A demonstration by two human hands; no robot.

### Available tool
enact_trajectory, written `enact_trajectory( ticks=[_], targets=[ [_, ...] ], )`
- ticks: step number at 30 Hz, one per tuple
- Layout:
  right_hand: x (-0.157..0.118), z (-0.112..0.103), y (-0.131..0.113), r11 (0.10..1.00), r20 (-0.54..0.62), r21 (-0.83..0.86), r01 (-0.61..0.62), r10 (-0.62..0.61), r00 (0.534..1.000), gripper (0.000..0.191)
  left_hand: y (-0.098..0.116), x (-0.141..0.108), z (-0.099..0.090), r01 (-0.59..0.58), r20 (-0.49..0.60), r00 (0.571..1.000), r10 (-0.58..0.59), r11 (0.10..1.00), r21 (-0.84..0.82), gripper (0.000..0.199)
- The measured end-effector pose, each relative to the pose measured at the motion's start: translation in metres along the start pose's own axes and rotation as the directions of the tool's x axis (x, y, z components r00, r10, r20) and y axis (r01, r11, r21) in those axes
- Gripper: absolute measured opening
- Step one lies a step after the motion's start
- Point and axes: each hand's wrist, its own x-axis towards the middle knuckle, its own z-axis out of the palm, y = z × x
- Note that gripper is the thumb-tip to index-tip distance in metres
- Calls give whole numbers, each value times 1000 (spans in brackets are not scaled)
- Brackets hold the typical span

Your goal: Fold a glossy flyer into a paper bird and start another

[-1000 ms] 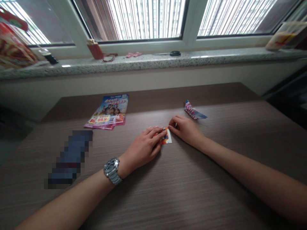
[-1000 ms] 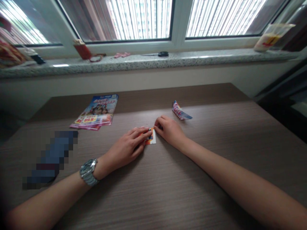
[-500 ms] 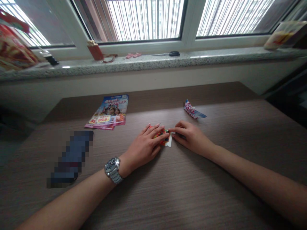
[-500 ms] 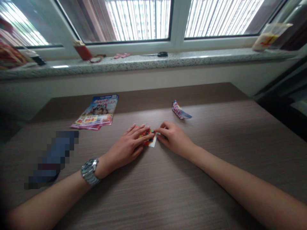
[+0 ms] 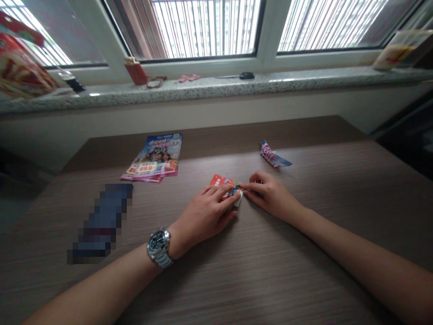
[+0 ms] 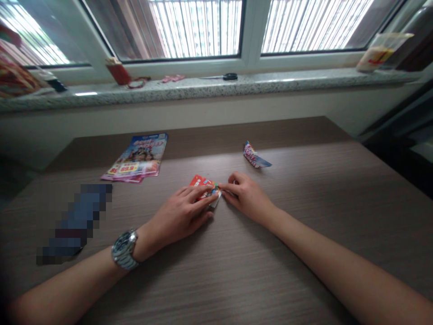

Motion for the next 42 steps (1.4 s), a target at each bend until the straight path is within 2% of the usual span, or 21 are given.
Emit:
enact_trajectory(
  ticks=[8,14,27,42],
  targets=[
    [-2,-2,-4,1000,-2,5,4,-4,1000,25,-5,0,-1,82,-2,997,-82,996,27,46],
    [-3,-2,-5,998,9,-3,61,-61,998,24,-5,0,-4,170,-12,985,-169,983,76,46],
    [0,-2,-1,996,-49,72,54,-50,998,21,-10,-2,1,118,-11,993,-118,993,18,43],
    [-1,-2,-4,991,17,62,119,-120,993,25,-11,0,1,74,-22,997,-75,997,-31,38]
  ],
)
